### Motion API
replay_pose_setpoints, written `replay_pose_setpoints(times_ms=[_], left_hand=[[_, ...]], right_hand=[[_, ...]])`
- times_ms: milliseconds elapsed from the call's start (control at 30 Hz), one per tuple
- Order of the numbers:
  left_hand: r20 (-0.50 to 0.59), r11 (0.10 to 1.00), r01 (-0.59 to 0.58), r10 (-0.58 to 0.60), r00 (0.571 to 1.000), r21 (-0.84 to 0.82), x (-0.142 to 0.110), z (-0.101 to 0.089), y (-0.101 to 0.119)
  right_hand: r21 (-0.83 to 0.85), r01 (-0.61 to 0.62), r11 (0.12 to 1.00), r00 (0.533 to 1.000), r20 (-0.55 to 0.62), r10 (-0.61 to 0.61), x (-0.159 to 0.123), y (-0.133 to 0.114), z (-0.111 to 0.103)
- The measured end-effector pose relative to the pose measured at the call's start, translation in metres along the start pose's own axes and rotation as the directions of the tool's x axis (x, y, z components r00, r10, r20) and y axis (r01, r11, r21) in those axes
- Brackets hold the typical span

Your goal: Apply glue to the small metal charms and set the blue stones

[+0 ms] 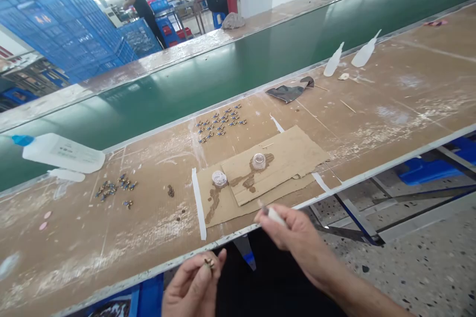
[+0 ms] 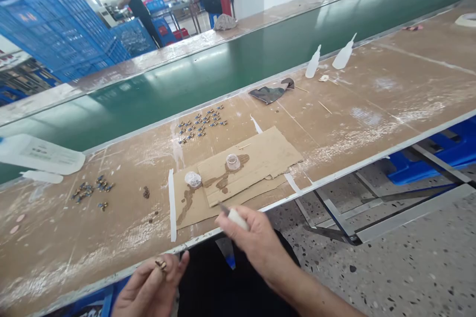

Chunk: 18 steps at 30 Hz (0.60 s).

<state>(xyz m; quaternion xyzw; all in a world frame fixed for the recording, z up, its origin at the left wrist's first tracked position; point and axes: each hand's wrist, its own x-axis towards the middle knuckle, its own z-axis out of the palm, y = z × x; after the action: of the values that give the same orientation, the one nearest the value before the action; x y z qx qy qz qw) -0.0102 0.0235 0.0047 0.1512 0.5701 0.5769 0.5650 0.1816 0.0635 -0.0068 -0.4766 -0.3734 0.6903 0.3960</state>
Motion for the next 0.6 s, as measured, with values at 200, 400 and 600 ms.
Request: replay_pose_setpoints(times_ms=[200, 400, 600], left_hand=[[0.073, 0.790, -0.290, 0.300, 0.951, 0.539, 0.027, 0.046, 0.043], [0.348, 0.433, -0.502, 0.387, 0.854, 0.749, 0.048, 0.116, 0.057], [0.509, 0.097, -0.557, 0.300, 0.807, 0.825, 0.065, 0.163, 0.051]], right_hand=[[-0.404, 0.269, 0.874, 0.781, -0.439, -0.443, 0.032, -0.025, -0.081], [-0.536, 0.270, 0.800, 0.584, -0.570, -0.578, 0.069, -0.031, -0.114], [-0.562, 0.282, 0.777, 0.583, -0.543, -0.604, 0.072, -0.031, -0.119]])
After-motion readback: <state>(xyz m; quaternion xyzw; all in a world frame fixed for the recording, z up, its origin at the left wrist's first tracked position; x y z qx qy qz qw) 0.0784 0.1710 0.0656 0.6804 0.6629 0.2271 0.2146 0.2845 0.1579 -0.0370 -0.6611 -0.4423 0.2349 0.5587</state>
